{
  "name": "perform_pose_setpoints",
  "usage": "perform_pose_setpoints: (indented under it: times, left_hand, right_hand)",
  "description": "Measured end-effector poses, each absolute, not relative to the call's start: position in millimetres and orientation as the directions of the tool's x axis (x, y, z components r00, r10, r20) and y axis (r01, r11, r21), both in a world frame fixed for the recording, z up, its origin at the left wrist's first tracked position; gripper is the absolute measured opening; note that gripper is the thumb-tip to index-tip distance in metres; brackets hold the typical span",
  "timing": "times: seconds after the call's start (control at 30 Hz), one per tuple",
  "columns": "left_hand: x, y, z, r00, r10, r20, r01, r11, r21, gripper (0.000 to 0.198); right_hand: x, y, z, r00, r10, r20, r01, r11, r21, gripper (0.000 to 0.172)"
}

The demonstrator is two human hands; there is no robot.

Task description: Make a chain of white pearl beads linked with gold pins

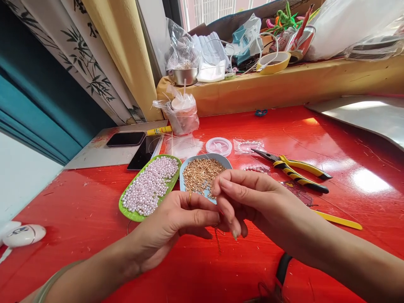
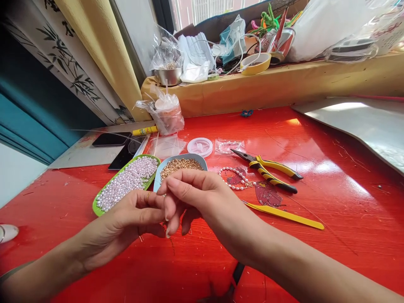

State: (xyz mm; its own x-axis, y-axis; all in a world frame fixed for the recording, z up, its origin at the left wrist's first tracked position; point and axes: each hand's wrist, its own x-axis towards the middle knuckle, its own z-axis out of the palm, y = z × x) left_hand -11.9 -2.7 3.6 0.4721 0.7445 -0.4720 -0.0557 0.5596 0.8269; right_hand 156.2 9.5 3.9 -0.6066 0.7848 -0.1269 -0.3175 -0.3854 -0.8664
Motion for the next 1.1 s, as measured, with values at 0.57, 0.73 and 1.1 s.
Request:
perform_pose_setpoints:
  times: [0.57, 0.73, 1.1]
  left_hand:
    - [-10, -3, 3, 0.521, 0.717, -0.464, -0.083, 0.583, 0.808, 0.006]
    - [-12, -2, 5, 0.481, 0.738, -0.473, -0.106, 0.585, 0.804, 0.005]
    - [-13, -1, 4, 0.378, 0.762, -0.525, -0.107, 0.599, 0.794, 0.01]
  right_hand:
    - [148, 5, 3, -0.52, 0.843, -0.139, -0.387, -0.378, -0.841, 0.02]
    - [151, 10, 3, -0.539, 0.84, -0.066, -0.432, -0.343, -0.834, 0.02]
    - [159, 18, 7, -0.422, 0.907, -0.012, -0.372, -0.185, -0.91, 0.013]
